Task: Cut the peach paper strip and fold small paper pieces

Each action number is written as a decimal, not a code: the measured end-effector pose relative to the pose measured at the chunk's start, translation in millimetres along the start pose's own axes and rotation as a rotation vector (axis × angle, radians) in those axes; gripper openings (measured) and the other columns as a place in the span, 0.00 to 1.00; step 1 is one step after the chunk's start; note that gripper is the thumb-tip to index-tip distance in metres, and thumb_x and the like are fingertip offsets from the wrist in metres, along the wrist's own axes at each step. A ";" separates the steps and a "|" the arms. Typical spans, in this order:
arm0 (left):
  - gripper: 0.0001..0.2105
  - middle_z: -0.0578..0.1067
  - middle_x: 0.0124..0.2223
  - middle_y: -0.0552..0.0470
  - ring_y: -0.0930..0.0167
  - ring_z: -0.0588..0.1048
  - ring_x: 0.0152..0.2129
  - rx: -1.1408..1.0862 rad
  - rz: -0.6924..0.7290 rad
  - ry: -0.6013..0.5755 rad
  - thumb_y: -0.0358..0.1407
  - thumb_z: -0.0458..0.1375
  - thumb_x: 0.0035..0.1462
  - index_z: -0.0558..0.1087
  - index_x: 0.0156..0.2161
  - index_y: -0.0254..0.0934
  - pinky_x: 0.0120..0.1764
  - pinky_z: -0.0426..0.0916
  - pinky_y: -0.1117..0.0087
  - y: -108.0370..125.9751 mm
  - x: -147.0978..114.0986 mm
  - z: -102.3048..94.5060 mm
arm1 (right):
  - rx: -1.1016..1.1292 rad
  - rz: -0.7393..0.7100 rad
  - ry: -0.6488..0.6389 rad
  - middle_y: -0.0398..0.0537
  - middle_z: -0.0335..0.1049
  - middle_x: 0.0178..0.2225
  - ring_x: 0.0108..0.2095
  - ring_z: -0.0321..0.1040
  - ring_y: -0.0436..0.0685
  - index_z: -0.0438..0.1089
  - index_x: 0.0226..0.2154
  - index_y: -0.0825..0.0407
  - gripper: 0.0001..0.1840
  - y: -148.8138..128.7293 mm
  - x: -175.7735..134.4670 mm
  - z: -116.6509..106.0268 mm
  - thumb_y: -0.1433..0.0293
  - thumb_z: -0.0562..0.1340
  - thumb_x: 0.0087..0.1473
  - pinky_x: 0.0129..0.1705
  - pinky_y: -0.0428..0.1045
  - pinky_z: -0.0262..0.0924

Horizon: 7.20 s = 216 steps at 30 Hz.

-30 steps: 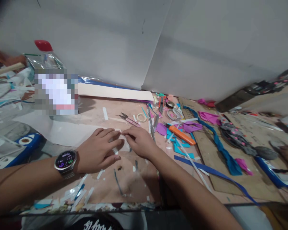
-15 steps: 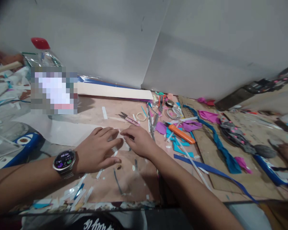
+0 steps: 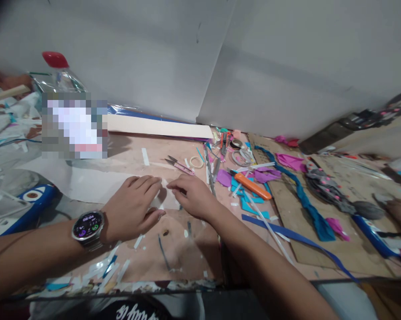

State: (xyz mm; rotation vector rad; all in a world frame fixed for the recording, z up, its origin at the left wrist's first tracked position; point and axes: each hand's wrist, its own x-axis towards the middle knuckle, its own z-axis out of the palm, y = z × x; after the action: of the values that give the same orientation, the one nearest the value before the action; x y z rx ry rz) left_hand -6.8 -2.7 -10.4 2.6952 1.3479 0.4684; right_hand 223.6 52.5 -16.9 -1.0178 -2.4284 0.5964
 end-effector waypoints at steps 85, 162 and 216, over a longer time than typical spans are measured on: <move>0.43 0.52 0.75 0.33 0.54 0.49 0.74 0.013 0.012 -0.145 0.59 0.45 0.67 0.52 0.73 0.25 0.73 0.44 0.50 -11.4 -2.8 20.0 | -0.039 0.037 -0.022 0.53 0.76 0.41 0.42 0.74 0.59 0.78 0.47 0.53 0.12 -1.3 -1.5 -3.9 0.74 0.63 0.62 0.47 0.54 0.68; 0.41 0.55 0.75 0.40 0.48 0.53 0.72 0.040 -0.016 -0.071 0.64 0.46 0.65 0.54 0.73 0.38 0.69 0.43 0.40 -22.2 4.4 19.2 | -0.081 -0.055 -0.064 0.51 0.80 0.48 0.50 0.76 0.59 0.78 0.36 0.50 0.17 -15.3 -8.7 -17.1 0.82 0.56 0.56 0.54 0.55 0.68; 0.33 0.60 0.74 0.43 0.51 0.59 0.70 -0.033 0.124 -0.085 0.55 0.50 0.68 0.58 0.71 0.38 0.68 0.45 0.38 -18.2 4.0 13.7 | -0.080 0.102 -0.010 0.47 0.78 0.39 0.35 0.72 0.53 0.77 0.45 0.51 0.10 3.6 -5.1 -21.5 0.73 0.66 0.59 0.38 0.47 0.63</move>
State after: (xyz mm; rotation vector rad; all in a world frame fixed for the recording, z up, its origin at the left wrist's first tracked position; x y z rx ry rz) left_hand -14.2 12.2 -26.4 2.7485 1.1470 0.3785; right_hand 240.5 55.7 -2.6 -1.1801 -2.4371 0.5432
